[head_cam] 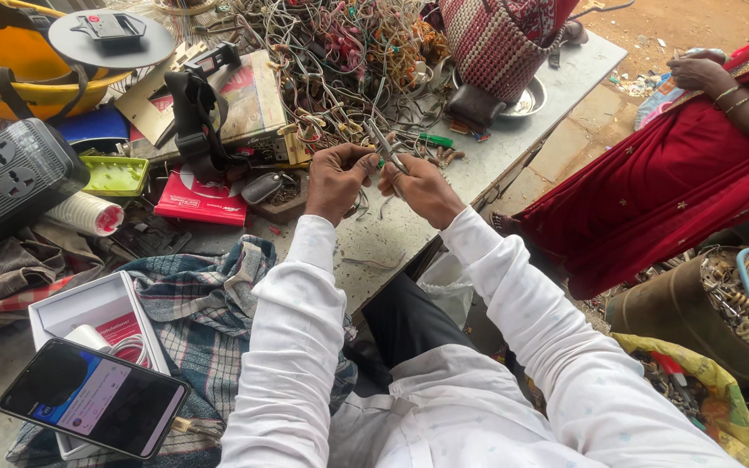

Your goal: The person uses pliers to strip insulation from multiple small wires. They repeatedly pick up wires from a tangled pile, strip the ends, and place the processed wires on the table.

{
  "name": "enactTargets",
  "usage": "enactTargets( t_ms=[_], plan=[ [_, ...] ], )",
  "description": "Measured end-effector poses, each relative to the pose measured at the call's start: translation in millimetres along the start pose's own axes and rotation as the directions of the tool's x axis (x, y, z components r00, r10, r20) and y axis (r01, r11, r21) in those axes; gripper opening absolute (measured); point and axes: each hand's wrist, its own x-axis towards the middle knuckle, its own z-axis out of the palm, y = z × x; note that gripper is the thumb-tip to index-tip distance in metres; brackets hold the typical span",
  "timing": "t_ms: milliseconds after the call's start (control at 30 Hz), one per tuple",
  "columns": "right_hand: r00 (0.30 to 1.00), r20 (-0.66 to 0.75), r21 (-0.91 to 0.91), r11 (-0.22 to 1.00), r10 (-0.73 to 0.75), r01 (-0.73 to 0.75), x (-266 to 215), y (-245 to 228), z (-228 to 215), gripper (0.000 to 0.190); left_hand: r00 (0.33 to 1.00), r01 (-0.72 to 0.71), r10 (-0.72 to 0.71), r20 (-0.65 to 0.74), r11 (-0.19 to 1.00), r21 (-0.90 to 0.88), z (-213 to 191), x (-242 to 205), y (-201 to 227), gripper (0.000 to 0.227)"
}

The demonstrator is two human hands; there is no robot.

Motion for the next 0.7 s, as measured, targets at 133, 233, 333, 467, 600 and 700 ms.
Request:
enactTargets(
  t_ms=[133, 233, 333, 467, 600, 700],
  plan=[
    [0.992, 0.110, 0.085, 0.994, 0.066, -0.076, 1.7, -7.7, 0.9, 0.029, 1.000, 0.018, -0.018, 0.008, 1.000, -0.025, -3.9, -1.9, 6.2, 0.014],
    [0.986, 0.153, 0.100, 0.992, 0.067, -0.083, 2.8, -9.2, -5.9, 0.032, 0.999, 0.034, -0.034, 0.027, 0.999, -0.015, -1.7, 1.2, 8.4, 0.014],
    [0.980, 0.161, 0.067, 0.989, 0.118, -0.130, -4.5, 0.5, -13.9, 0.038, 0.995, 0.076, -0.078, 0.067, 0.997, 0.033, 3.1, -4.5, 3.2, 0.014],
    [0.971, 0.151, -0.044, 0.982, 0.186, -0.182, 3.1, 0.1, -25.9, 0.041, 0.981, 0.122, -0.137, 0.134, 0.986, 0.116, 1.5, -1.3, 9.7, 0.015],
    [0.943, 0.175, -0.048, 0.960, 0.281, -0.277, -4.1, 11.4, -39.2, 0.042, 0.958, 0.199, -0.227, 0.173, 0.966, 0.162, 7.0, -9.5, 7.9, 0.015],
    [0.921, 0.221, -0.036, 0.947, 0.320, -0.320, -6.6, 16.3, -46.2, 0.043, 0.944, 0.221, -0.267, 0.191, 0.947, 0.233, 10.9, -11.3, 12.3, 0.015]
  ],
)
